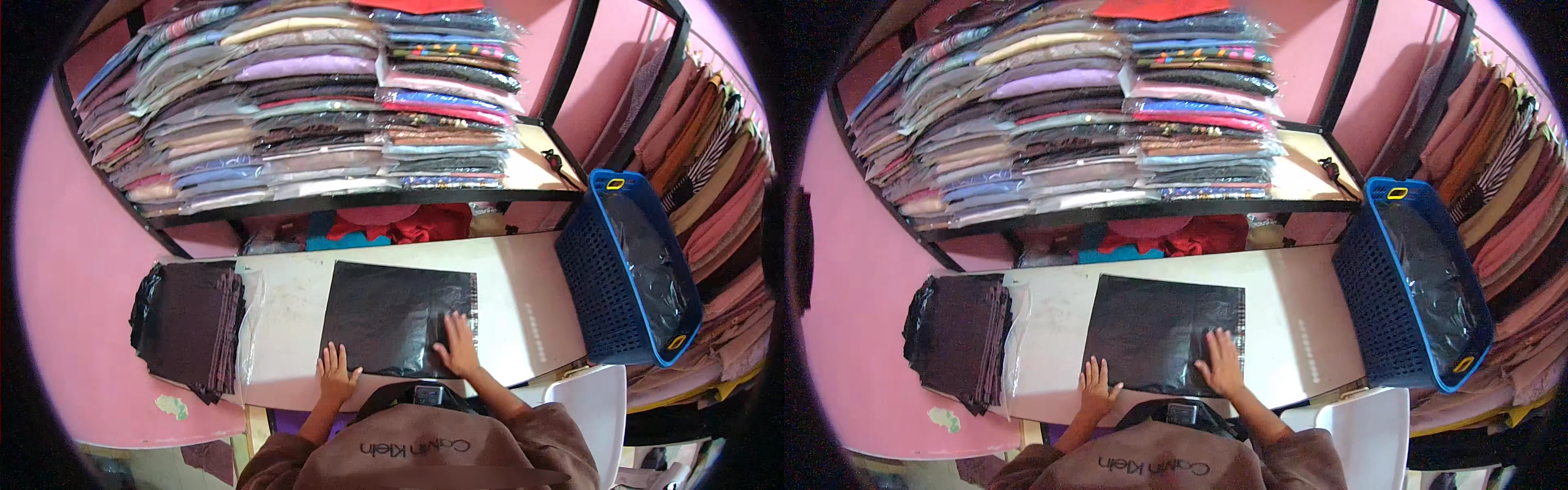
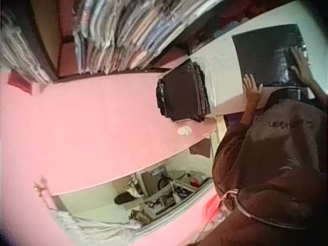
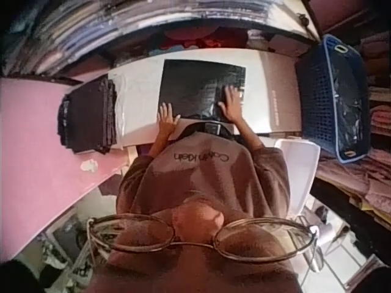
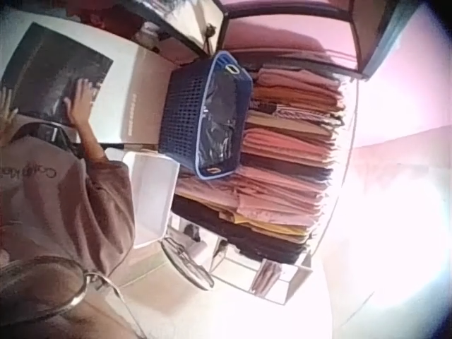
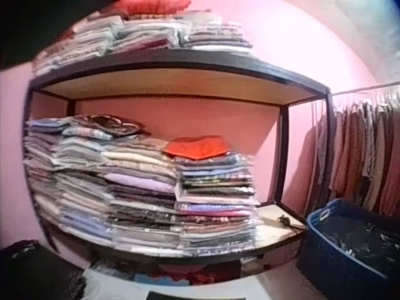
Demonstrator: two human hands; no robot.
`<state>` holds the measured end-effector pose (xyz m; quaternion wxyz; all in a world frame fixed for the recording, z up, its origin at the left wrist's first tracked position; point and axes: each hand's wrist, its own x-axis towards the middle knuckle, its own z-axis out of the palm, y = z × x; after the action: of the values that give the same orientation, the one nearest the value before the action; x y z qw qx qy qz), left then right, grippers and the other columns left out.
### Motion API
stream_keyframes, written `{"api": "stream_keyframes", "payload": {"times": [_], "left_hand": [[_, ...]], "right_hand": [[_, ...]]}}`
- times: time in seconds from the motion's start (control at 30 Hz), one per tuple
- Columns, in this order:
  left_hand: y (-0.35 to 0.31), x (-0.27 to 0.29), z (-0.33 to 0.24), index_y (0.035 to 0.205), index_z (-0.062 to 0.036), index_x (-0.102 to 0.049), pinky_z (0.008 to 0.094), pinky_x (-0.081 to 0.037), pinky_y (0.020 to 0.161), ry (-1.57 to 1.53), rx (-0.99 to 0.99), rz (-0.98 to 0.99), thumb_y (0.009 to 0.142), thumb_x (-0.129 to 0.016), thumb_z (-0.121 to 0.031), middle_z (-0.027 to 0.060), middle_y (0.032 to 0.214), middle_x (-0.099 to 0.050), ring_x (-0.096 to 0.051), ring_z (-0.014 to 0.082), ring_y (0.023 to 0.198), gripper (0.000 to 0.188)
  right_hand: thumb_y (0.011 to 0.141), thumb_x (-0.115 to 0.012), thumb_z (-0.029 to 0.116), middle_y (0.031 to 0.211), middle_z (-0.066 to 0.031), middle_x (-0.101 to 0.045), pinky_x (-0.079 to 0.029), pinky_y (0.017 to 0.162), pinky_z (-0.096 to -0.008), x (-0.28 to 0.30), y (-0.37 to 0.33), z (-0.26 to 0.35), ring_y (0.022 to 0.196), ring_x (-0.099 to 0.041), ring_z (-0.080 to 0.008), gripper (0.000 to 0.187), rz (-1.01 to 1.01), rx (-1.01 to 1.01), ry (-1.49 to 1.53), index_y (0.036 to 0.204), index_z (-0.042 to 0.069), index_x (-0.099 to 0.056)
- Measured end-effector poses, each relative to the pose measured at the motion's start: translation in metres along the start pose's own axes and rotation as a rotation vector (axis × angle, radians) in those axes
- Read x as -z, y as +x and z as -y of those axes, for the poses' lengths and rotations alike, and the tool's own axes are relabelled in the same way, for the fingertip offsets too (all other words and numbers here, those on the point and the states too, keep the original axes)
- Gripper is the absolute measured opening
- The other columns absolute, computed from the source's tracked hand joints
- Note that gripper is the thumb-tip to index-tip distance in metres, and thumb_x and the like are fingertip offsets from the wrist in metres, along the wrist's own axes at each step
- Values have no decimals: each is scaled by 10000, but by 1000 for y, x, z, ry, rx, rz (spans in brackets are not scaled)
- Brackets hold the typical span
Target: Packing individual articles of clothing into black shipping mailers.
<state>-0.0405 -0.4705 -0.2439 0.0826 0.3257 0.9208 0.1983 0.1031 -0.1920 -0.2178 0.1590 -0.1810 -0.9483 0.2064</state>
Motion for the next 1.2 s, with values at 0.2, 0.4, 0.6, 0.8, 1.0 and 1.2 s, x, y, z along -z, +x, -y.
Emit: {"api": "stream_keyframes", "payload": {"times": [0.2, 0.4, 0.6, 0.8, 1.0, 1.2], "left_hand": [[-15, -4, 3, 1340, 21, -261, 547, -190, 1004, 61, 25, -35, 784, -523, -473, 293, 1382, -195, -216, 434, 1270, 788], [-5, -21, -16, 1347, 44, -214, 606, -101, 998, 100, 147, -167, 744, -533, -560, 308, 1393, -132, -143, 434, 1295, 911], [16, -24, -43, 1384, 4, -106, 692, 39, 927, -147, 298, 58, 602, -561, -731, 306, 1410, 34, 66, 467, 1302, 1166], [22, -33, -37, 1392, -17, -42, 690, 60, 920, -53, 367, 168, 557, -534, -792, 301, 1408, 83, 119, 455, 1298, 1241], [22, -30, -36, 1396, -41, -87, 676, 58, 932, -72, 335, 99, 534, -509, -823, 286, 1415, 44, 86, 444, 1305, 1238], [21, -35, -31, 1401, -48, -80, 694, 59, 913, -34, 351, 116, 519, -436, -871, 278, 1418, 52, 81, 450, 1303, 1257]], "right_hand": [[858, -385, 522, 1429, -172, -180, -150, 1042, -517, -21, -9, -21, 1317, -169, -344, 655, 214, 71, -222, 1377, 146, -253], [860, -366, 535, 1433, -165, -175, -160, 1032, -531, -29, -4, -34, 1314, -181, -346, 652, 211, 165, -177, 1382, 166, -239], [872, -361, 525, 1424, -201, -158, -167, 1034, -523, -12, 13, -40, 1315, -148, -384, 668, 275, 200, -118, 1394, 145, -187], [752, -641, 262, 1285, -252, -350, -259, 996, -524, 55, 111, -57, 1225, -275, -463, 652, -131, 396, 69, 1278, 18, -341], [736, -628, 72, 1208, -183, -448, -294, 1005, -466, 230, 252, 37, 1230, -309, -416, 449, -408, 681, 11, 1153, 32, -465], [745, -606, 81, 1229, -160, -451, -306, 1012, -417, 335, 363, 127, 1251, -313, -348, 421, -691, 924, -217, 1140, 12, -478]]}}
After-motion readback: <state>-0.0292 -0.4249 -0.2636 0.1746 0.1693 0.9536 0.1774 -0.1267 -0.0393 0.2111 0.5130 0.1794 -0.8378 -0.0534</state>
